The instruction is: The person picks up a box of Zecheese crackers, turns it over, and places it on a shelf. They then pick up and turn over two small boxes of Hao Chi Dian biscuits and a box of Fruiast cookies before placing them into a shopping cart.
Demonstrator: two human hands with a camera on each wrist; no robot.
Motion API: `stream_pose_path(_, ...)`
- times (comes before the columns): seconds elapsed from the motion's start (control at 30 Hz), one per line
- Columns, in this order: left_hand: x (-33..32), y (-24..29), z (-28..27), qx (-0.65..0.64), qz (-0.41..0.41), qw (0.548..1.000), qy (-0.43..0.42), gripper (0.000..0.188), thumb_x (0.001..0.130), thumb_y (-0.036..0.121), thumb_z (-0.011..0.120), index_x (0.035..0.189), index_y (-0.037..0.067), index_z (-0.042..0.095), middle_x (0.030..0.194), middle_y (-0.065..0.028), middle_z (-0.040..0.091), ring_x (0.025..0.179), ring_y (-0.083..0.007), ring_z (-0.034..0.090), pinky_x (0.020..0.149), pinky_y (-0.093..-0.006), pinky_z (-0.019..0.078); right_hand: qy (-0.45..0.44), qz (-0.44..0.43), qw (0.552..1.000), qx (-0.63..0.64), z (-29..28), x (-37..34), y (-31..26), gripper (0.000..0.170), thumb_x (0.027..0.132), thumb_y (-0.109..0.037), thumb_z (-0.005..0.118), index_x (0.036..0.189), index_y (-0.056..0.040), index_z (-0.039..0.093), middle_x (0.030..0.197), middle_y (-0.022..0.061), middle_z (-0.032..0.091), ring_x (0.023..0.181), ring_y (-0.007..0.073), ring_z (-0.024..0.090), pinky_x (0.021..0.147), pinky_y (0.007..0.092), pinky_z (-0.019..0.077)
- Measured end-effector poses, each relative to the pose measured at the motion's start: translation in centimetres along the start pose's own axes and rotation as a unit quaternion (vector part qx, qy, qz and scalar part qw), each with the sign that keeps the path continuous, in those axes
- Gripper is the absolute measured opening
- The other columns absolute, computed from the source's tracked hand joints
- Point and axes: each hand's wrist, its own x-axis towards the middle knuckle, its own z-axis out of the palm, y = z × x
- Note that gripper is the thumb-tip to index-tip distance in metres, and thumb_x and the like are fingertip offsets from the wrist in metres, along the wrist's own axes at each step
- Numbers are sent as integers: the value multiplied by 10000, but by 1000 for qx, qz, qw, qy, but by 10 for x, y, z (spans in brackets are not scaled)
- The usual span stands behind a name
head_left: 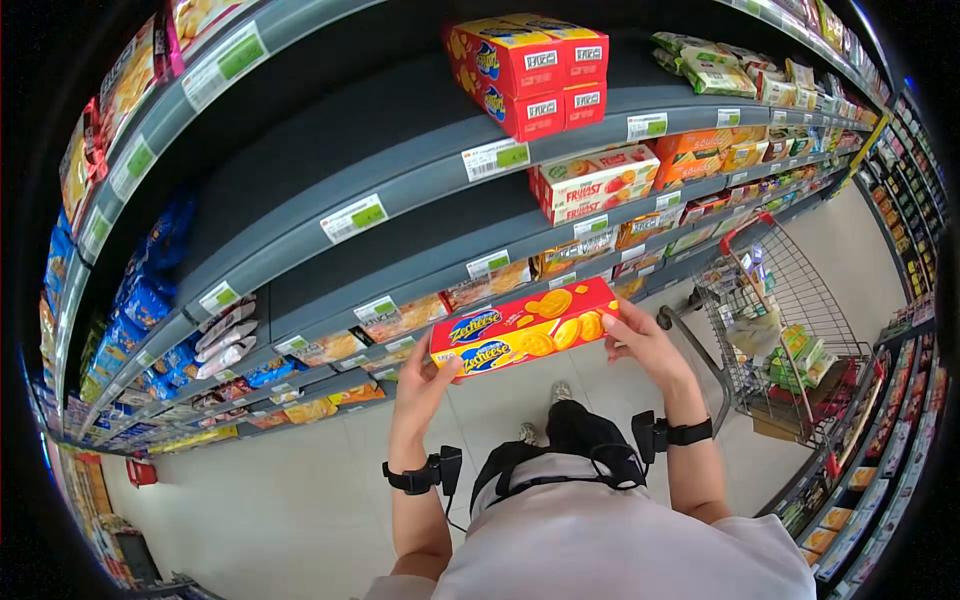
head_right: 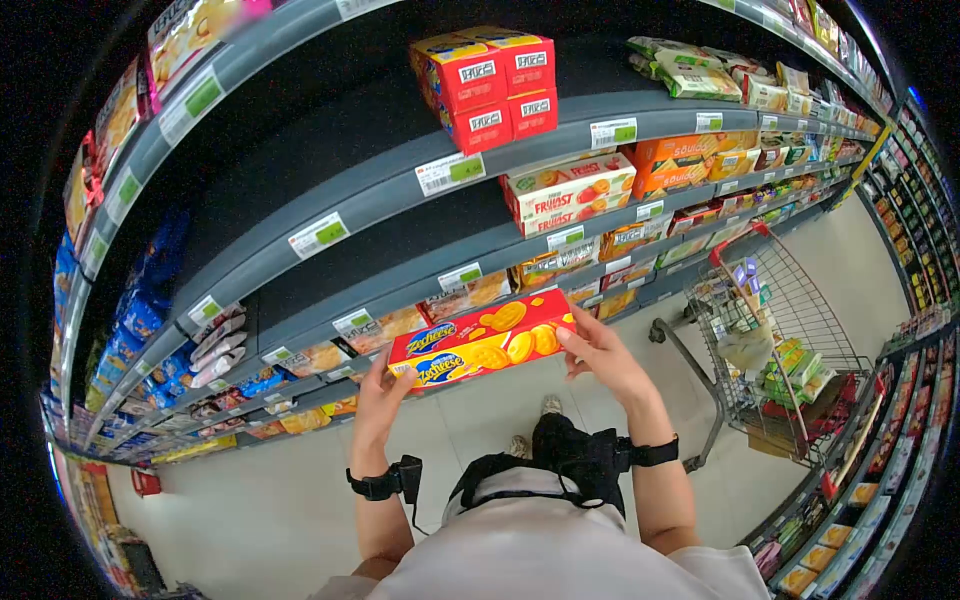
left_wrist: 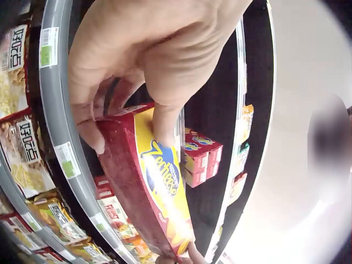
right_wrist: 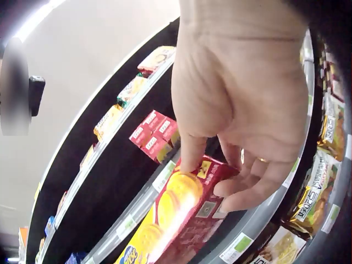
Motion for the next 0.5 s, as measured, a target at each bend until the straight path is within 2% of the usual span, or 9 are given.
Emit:
stream_pose_path(0.07,19,6,1,31,23,999,-4,648,816,133,744,1363,5,422,1106,-86,633,944,-143,621,737,-283,534,-5,-1,1000,-20,-4,29,8,501,966,-297,549,1392,-68,419,891,-22,561,721,58,539,632,243,512)
stream_pose_path(0.13,42,9,-6,64,45,997,-8,699,778,102,775,1370,13,416,1109,-90,638,964,-150,624,762,-281,534,-10,-41,999,-10,-3,58,12,462,986,-259,512,1407,-98,410,904,-20,555,721,58,542,653,249,514)
stream_pose_path(0.2,71,11,-19,232,69,970,2,721,739,96,803,1357,24,438,1133,-111,636,983,-159,625,809,-278,525,-23,-53,998,12,-3,87,13,444,994,-219,498,1415,-117,403,929,-13,552,752,67,559,688,257,517)
stream_pose_path(0.27,94,24,-24,210,62,976,3,706,744,110,804,1341,-17,449,1137,-131,637,970,-155,622,840,-280,510,-58,-27,998,-23,-3,117,11,462,991,-181,499,1432,-113,380,977,2,560,793,82,577,718,270,524)
stream_pose_path(0.3,107,28,-28,212,44,976,13,693,754,116,798,1331,-44,451,1134,-133,639,973,-150,618,855,-281,504,-77,-67,995,-15,-1,133,10,490,983,-124,491,1452,-109,347,1024,22,588,827,98,589,733,279,534)
stream_pose_path(0.33,117,27,-35,214,22,976,26,682,764,122,792,1322,-71,452,1132,-136,641,976,-145,615,869,-282,497,-83,-67,994,-16,-5,145,9,490,983,-124,491,1452,-109,347,1024,22,588,827,98,589,733,279,534)
stream_pose_path(0.37,133,19,-47,199,30,980,-2,664,804,159,766,1314,-113,438,1111,-140,649,988,-134,607,879,-267,486,-87,-56,995,-11,-4,152,2,506,981,-105,482,1462,-107,327,1037,39,596,825,108,584,730,277,531)
stream_pose_path(0.5,156,25,-55,202,-30,979,-13,614,854,229,724,1298,-106,464,1110,-158,650,1010,-139,607,886,-251,471,-128,-30,991,-20,-10,184,-1,538,959,-54,479,1467,-77,305,1111,75,600,860,123,578,748,270,531)
